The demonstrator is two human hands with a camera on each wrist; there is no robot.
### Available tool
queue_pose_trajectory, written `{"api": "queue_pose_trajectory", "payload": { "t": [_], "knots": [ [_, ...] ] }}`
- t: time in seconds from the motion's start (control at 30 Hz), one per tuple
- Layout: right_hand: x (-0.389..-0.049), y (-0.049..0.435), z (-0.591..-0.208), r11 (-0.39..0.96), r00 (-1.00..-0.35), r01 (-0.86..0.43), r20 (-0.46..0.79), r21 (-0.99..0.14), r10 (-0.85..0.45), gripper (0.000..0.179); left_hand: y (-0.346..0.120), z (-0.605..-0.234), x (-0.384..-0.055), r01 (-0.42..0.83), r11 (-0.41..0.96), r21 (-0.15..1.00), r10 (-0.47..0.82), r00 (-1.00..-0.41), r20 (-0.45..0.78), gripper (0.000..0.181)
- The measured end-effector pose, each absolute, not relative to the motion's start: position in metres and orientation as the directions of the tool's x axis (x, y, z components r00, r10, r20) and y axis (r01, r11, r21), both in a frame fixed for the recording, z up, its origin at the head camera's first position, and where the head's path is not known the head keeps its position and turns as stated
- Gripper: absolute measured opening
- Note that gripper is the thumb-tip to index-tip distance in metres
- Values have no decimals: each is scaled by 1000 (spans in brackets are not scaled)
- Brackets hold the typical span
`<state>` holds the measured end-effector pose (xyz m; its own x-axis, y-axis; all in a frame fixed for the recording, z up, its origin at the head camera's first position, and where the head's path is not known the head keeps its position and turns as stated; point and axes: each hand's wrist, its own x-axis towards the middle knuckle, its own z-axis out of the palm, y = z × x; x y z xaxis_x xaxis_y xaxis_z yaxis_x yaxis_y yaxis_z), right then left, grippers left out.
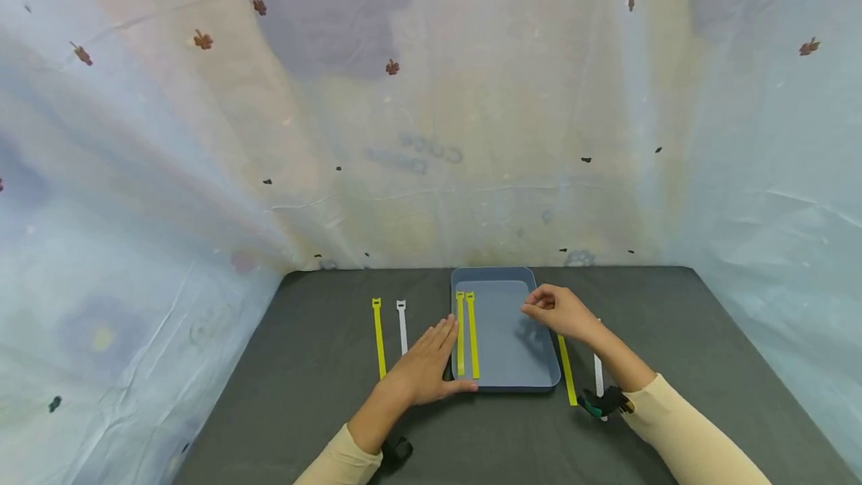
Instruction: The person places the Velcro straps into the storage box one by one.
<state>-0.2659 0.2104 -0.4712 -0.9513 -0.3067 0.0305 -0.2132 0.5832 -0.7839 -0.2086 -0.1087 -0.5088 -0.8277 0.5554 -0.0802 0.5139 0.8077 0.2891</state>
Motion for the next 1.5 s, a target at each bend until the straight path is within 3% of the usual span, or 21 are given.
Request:
{"api": "queue_pose_trajectory", "payload": {
  "t": [0.77,1.27,1.5],
  "knots": [
    [-232,297,-503,699,-994,-102,41,-707,-104,26,-111,-513,-210,518,797,309,562,-825,-66,116],
    [-231,318,-513,754,-999,-25,-4,-657,-37,37,-111,-514,-210,525,786,326,571,-819,-60,116],
    [-232,318,-513,756,-1000,17,-29,-654,-3,34,-109,-512,-210,527,788,320,572,-818,-61,115]
  ]
}}
